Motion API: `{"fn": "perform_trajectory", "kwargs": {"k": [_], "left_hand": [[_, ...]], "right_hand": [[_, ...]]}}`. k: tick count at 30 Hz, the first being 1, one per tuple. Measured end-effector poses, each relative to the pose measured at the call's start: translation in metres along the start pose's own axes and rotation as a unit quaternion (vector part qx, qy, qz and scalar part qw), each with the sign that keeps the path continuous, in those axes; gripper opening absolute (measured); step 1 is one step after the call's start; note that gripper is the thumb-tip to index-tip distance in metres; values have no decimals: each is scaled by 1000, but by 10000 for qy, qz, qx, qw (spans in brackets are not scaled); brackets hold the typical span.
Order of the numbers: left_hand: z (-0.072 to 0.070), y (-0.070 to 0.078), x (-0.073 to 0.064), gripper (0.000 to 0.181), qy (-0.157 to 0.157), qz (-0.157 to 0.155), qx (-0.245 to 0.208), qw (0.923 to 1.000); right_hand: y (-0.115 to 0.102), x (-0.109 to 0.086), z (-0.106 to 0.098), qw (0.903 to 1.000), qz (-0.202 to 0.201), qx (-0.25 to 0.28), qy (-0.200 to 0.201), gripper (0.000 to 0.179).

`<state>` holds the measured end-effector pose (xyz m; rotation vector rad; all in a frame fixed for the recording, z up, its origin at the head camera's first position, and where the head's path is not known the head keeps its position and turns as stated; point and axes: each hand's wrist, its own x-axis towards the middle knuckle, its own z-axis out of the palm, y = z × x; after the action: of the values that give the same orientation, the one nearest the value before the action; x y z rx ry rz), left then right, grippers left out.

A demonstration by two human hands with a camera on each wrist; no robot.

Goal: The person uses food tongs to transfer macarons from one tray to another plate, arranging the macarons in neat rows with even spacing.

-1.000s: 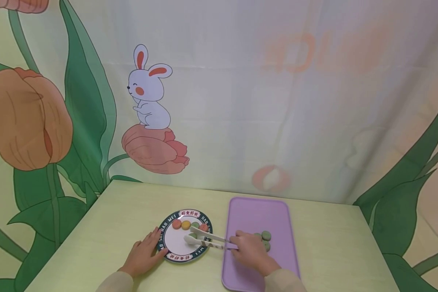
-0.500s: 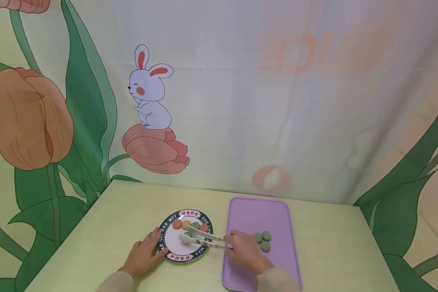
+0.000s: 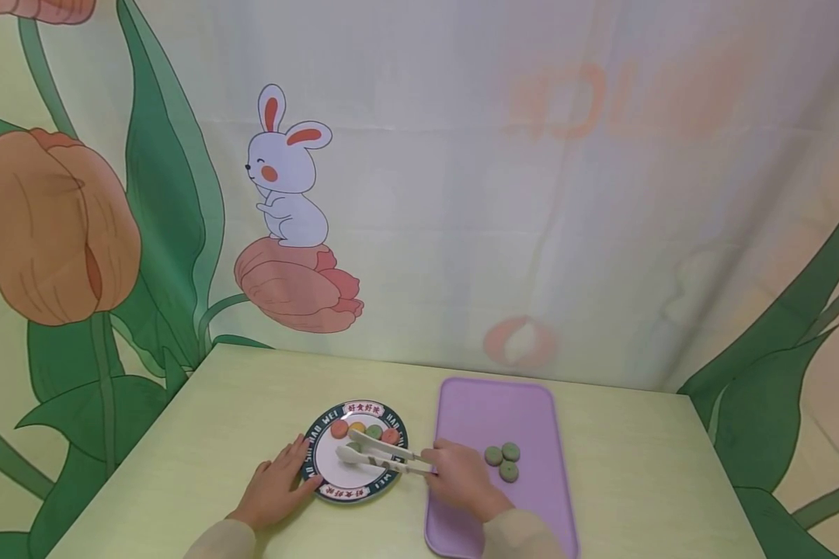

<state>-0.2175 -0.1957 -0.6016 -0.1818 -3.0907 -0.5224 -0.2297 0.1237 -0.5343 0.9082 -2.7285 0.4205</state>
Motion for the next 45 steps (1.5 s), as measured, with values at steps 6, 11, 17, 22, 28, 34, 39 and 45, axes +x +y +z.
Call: {"fn": "perform_trajectory", "kwargs": {"k": [6, 11, 17, 22, 28, 34, 39, 45], "left_hand": [[0, -1, -1, 76, -15, 4, 6, 10000], [-1, 0, -1, 77, -26, -15, 46, 10000], [-1, 0, 0, 76, -14, 21, 65, 10000], [0, -1, 0, 76, 34, 41, 59, 10000], [-1, 0, -1, 76, -29, -4, 29, 10000], [-1, 1, -1, 75, -55, -48, 2, 10000], [-1, 1, -1, 75, -43, -29, -12, 10000], [-1, 1, -1, 75, -34, -11, 2, 10000]], "right_hand": [[-5, 4, 2, 9999, -26, 82, -67, 14], [-9, 6, 5, 9999, -34, 4, -124, 14], [-11, 10, 7, 9998, -27, -12, -194, 15], [-14, 13, 8, 9998, -56, -42, -191, 17], [-15, 16, 11, 9996, -43, -134, -239, 21], [-16, 18, 12, 9996, -59, -152, -213, 19], [-18, 20, 12, 9996, -95, -182, -178, 20], [-21, 22, 11, 9995, -99, -203, -235, 21]]}}
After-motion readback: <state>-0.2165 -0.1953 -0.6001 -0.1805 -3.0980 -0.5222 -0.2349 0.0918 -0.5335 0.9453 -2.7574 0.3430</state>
